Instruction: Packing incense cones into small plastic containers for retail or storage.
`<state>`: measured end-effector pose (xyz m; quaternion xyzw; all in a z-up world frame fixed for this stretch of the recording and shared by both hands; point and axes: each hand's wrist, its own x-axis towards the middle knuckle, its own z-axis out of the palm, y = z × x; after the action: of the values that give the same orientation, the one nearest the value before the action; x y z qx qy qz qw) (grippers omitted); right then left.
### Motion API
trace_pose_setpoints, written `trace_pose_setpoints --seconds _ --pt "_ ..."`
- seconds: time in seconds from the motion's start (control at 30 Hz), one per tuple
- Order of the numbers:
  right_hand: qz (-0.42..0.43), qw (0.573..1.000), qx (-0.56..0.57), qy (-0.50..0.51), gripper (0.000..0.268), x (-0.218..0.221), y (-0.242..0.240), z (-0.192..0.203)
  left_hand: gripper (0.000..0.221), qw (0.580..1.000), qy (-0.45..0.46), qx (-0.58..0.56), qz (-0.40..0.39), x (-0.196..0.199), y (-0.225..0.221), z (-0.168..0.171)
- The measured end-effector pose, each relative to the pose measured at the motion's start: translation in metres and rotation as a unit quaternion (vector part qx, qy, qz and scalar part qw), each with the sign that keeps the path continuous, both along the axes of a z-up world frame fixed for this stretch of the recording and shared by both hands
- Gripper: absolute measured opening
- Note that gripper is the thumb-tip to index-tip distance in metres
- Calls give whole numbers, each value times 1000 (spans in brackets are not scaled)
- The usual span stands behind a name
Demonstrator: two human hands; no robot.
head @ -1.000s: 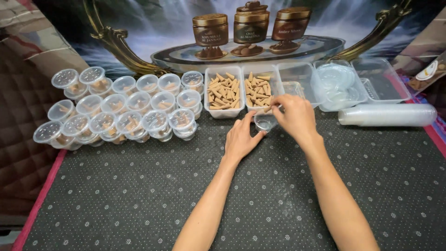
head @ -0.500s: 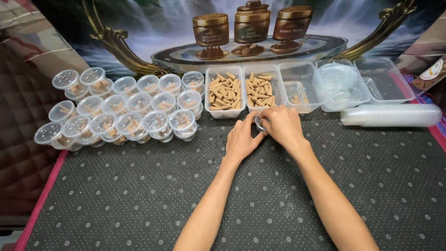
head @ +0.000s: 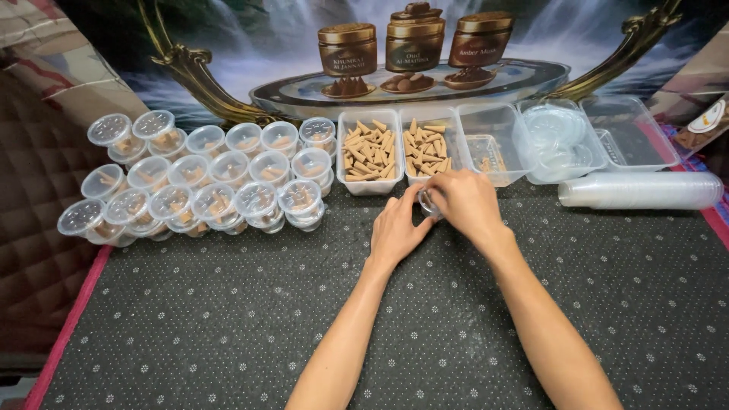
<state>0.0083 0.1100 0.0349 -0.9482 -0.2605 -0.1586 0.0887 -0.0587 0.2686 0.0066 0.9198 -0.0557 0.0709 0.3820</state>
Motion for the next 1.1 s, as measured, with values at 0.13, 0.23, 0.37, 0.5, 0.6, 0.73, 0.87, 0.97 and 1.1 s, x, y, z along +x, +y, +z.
trace_pose_setpoints --seconds 0.13,0.23,0.37,0.5,0.6,0.73,0.87,0.97,1.1 --pt "7 998 27 -50 8 25 -1 16 66 1000 -2 0 0 0 1 1" --pt "-7 998 0 -61 9 64 6 14 67 1000 3 -5 4 1 -1 1" --pt "-48 995 -46 -73 9 130 20 -10 66 1000 -8 2 9 2 0 -1" --pt "-61 994 -74 -54 17 163 36 -17 66 1000 -25 0 12 3 1 -5" --pt "-67 993 -96 -21 19 180 45 -27 65 1000 -22 -4 14 3 1 -3" --pt "-73 993 -95 1 15 187 49 -36 66 1000 -23 -7 16 4 1 -6" --pt "-74 994 -72 40 16 182 51 -33 66 1000 -21 -6 15 6 1 -9" --pt "-74 994 -65 44 16 178 49 -27 66 1000 -14 -9 12 6 1 -10" --pt "-67 996 -36 40 13 147 41 0 67 1000 -12 -7 9 5 2 -6"
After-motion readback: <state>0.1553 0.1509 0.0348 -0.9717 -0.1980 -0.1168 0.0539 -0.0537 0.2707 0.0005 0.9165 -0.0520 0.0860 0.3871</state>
